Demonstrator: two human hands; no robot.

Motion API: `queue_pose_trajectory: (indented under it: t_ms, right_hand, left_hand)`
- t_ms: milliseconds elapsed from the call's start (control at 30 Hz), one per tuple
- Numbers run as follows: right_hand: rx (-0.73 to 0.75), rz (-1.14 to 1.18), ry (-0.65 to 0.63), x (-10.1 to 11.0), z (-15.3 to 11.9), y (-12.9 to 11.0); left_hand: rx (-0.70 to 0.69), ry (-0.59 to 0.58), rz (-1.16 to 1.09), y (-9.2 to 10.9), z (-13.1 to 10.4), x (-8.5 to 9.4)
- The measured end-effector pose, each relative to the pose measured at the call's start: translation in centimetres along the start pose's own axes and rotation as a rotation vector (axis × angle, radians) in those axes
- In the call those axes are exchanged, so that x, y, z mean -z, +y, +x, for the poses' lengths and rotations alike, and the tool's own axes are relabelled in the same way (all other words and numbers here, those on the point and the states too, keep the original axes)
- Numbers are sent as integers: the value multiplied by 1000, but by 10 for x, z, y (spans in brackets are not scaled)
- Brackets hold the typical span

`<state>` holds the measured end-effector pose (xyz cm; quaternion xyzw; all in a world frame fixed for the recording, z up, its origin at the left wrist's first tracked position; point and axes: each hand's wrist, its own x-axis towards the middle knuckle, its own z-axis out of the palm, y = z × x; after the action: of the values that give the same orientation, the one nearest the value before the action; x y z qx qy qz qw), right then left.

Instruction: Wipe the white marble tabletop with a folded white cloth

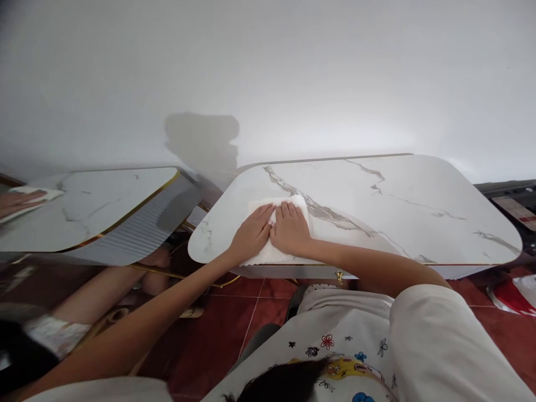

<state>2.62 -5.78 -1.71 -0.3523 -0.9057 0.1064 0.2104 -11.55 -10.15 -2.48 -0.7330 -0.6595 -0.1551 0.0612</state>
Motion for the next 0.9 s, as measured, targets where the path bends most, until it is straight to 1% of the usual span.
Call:
queue_pose_trajectory:
  t_ms: [100, 200, 300, 400, 467, 567, 700, 800, 900]
  right_hand:
    - [28, 35, -24, 11, -23, -3]
    - [36, 45, -38, 22, -39, 5]
    - [23, 14, -61, 29, -46, 20]
    - [-7, -31, -63, 32, -43, 39]
    - [-19, -62, -44, 32, -35, 53]
    - [-24, -101, -27, 32, -17, 74]
    - [-8, -117, -73, 34, 18, 101]
    - [31, -125, -94, 34, 50, 119]
    - [25, -128, -96, 30, 81, 132]
  left_hand:
    - [22, 0, 17, 21, -19, 4]
    - [44, -15, 23, 43, -24, 4]
    - [56, -29, 7, 59, -14, -1]
    - [40, -28, -19, 66, 5, -10]
    - [28, -7, -37, 66, 21, -17]
    - [14, 24, -57, 64, 48, -27]
    - [-3, 77, -67, 57, 88, -34]
    - [-12, 113, -96, 44, 118, -39]
    - [-22, 126, -109, 26, 147, -46]
